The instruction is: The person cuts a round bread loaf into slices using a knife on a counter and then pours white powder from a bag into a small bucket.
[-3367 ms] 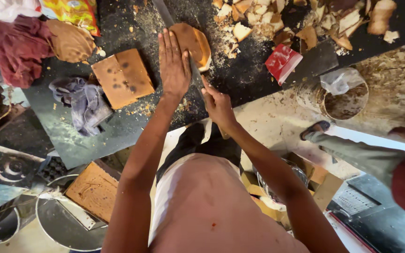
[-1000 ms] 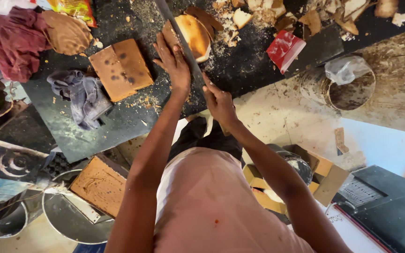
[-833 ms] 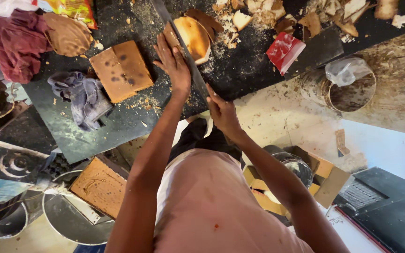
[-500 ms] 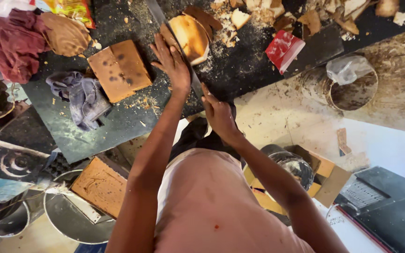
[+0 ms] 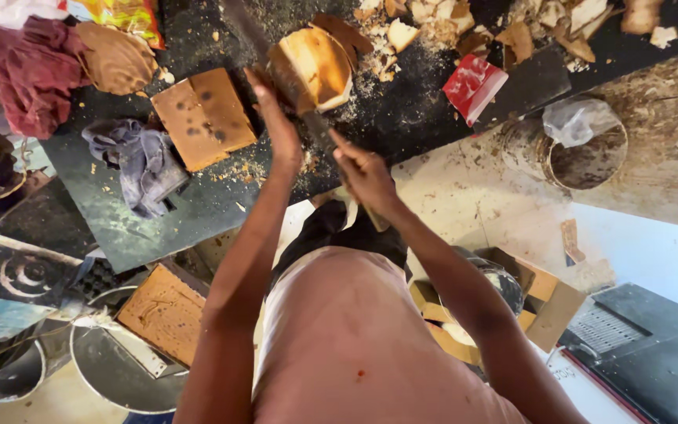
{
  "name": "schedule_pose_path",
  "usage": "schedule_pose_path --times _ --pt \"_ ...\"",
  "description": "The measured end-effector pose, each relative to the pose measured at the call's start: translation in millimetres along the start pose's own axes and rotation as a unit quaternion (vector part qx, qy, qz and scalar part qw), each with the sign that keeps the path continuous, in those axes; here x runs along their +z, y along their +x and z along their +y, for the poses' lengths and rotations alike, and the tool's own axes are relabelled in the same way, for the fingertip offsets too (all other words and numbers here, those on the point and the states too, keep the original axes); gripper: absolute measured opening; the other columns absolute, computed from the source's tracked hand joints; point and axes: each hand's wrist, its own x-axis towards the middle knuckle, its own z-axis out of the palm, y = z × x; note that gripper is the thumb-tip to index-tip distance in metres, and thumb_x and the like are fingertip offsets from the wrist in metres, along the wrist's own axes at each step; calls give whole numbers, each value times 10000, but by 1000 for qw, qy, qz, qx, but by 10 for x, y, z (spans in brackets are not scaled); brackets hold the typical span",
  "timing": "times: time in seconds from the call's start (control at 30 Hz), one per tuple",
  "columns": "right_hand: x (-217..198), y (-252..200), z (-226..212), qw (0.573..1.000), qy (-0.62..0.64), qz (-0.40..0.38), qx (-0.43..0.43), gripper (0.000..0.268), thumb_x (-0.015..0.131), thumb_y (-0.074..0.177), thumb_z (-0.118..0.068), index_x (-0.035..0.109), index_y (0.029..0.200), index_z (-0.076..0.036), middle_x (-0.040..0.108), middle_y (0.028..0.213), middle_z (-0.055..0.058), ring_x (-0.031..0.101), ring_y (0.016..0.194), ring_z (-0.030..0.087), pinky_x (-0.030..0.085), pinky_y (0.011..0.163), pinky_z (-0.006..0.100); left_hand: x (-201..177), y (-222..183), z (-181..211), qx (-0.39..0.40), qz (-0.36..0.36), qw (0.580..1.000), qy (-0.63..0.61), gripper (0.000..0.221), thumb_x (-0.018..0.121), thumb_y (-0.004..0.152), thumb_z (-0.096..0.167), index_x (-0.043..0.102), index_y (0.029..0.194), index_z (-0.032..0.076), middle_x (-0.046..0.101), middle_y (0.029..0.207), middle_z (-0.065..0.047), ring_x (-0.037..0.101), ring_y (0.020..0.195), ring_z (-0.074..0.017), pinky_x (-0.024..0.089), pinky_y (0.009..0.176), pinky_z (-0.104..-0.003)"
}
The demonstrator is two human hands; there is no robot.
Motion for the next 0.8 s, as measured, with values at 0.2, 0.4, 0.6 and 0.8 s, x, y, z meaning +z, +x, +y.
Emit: schedule_pose_path --times 0.2,0.4,0.6,0.8 --pt "-421 22 -231 989 87 98 -74 498 478 1122 -294 416 1610 -223 462 587 -54 436 429 32 401 390 227 -120 -8 230 44 -33 997 -53 701 313 1160 537 195 1683 85 156 1787 -152 124 1676 -316 54 1383 -483" --pt "-703 108 3 981 -62 180 -47 545 555 1080 -324 400 1594 -226 566 606 -38 488 425 46 449 364 242 -26 57 612 237 -105 862 436 682 645 1091 335 318 1628 70 191 1702 -190 106 1579 -382 37 1261 -622" --pt "-1409 584 155 951 -222 195 -95 574 615 1058 -320 426 1583 -188 657 669 7 583 475 104 537 433 292 451 691 1149 174 -267 810 492 612 645 1031 219 406 1593 178 392 1650 -103 266 1557 -290 106 1235 -627" --pt "-1668 701 119 708 -510 363 -326 467 717 1033 -310 598 1423 -83 662 1239 268 598 1163 440 476 1008 532 923 1256 1276 29 -429 699 572 322 717 940 260 718 1258 213 695 1305 -63 555 1352 -254 224 1260 -549"
